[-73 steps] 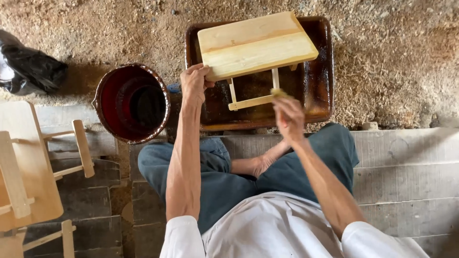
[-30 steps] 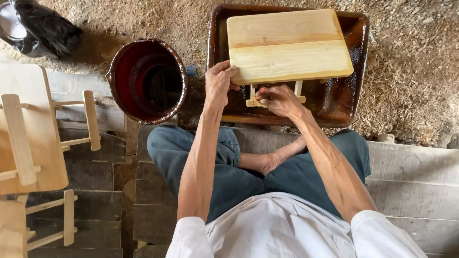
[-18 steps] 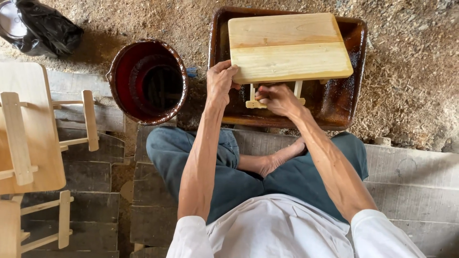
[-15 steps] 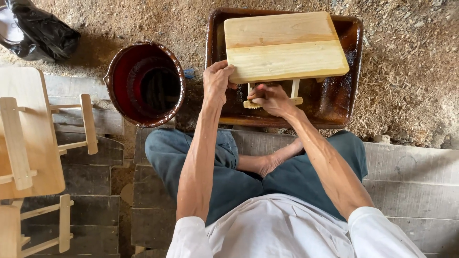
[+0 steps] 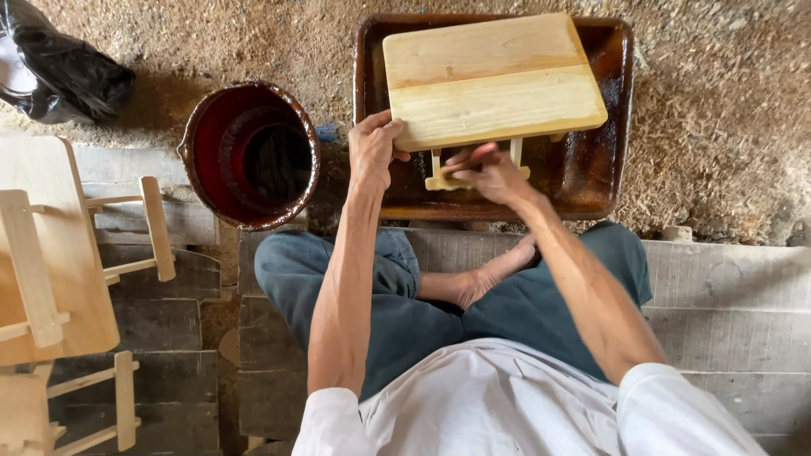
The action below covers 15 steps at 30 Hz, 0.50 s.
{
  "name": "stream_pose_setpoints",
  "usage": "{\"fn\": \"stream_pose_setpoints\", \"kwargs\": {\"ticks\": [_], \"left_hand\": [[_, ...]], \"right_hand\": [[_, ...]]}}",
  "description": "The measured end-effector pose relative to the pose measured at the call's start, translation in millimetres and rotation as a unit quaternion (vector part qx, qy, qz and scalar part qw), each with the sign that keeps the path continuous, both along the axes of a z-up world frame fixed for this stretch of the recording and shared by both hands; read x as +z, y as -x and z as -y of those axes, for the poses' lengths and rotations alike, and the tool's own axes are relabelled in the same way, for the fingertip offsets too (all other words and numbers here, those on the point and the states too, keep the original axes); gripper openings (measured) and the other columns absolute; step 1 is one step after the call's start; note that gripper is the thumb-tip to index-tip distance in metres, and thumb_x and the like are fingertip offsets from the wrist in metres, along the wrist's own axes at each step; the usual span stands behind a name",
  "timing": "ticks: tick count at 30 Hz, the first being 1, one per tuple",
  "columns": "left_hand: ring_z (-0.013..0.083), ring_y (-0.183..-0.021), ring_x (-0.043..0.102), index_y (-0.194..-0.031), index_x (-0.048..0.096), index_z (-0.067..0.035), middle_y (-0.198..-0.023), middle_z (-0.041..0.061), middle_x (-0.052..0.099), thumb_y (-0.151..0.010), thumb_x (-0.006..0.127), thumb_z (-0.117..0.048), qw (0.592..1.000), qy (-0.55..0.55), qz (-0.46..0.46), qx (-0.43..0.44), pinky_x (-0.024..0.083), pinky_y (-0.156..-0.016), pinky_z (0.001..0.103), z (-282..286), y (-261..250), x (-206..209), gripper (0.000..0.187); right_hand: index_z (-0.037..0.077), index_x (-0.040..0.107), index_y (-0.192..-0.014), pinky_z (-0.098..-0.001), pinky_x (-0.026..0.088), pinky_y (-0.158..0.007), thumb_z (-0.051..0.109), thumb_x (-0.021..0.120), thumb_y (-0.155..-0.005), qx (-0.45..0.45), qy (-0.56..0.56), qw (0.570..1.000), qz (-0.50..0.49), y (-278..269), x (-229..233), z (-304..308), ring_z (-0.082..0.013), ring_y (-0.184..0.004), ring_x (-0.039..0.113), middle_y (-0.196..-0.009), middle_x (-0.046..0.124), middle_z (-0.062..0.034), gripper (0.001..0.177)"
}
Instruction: Applying a liquid finish to a small wooden stand using a brush in a workshop environment.
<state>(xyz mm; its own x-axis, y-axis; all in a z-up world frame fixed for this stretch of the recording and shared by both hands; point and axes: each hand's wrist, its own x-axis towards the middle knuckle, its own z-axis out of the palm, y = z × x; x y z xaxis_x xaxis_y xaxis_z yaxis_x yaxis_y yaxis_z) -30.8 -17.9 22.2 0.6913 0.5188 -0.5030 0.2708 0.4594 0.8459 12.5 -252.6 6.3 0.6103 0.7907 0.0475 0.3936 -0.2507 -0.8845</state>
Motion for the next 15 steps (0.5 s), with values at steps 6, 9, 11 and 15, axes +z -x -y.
{"fn": "stream_pose_setpoints", "kwargs": {"ticks": [6,9,11,15], "left_hand": [[0.0268,-0.051,0.069,-0.117,0.068,0.011,-0.091,0.030,0.064,-0.086,0.069,-0.006,1.000,-0.001,0.005,0.029,0.058,-0.036,0.030,5.9,3.5,-2.0,0.035],[0.0267,-0.054,0.068,-0.116,0.068,0.012,-0.091,0.030,0.065,-0.086,0.070,-0.006,1.000,-0.009,0.009,0.025,0.057,-0.037,0.030,5.6,3.0,-2.2,0.035],[0.0264,-0.052,0.067,-0.117,0.067,0.011,-0.092,0.030,0.064,-0.086,0.069,-0.006,1.000,-0.009,0.007,0.020,0.058,-0.037,0.031,6.2,4.6,-2.1,0.036],[0.0256,-0.050,0.066,-0.119,0.065,0.012,-0.092,0.031,0.062,-0.087,0.068,-0.004,1.000,0.004,0.003,0.018,0.059,-0.036,0.029,4.5,8.8,5.0,0.037]], "right_hand": [[-0.001,0.066,-0.095,-0.0275,0.062,-0.081,-0.002,0.063,-0.099,0.023,0.323,0.945,0.040,-28.4,28.0,48.8,-0.0187,-0.075,0.072,-0.112,0.075,-0.0161,0.005],[-0.009,0.069,-0.096,-0.0263,0.059,-0.071,-0.002,0.075,-0.090,-0.003,-0.079,0.986,-0.148,-20.1,-37.0,61.1,-0.0158,-0.078,0.072,-0.108,0.073,-0.0186,0.011],[-0.006,0.071,-0.096,-0.0306,0.062,-0.074,-0.002,0.077,-0.089,0.045,-0.109,0.987,-0.109,-14.6,-36.9,23.7,-0.0200,-0.082,0.074,-0.109,0.073,-0.0201,0.010],[-0.001,0.074,-0.094,-0.0286,0.061,-0.075,0.000,0.074,-0.092,0.070,-0.072,0.976,-0.195,-20.2,-33.7,6.8,-0.0134,-0.075,0.070,-0.112,0.074,-0.0141,0.003]]}}
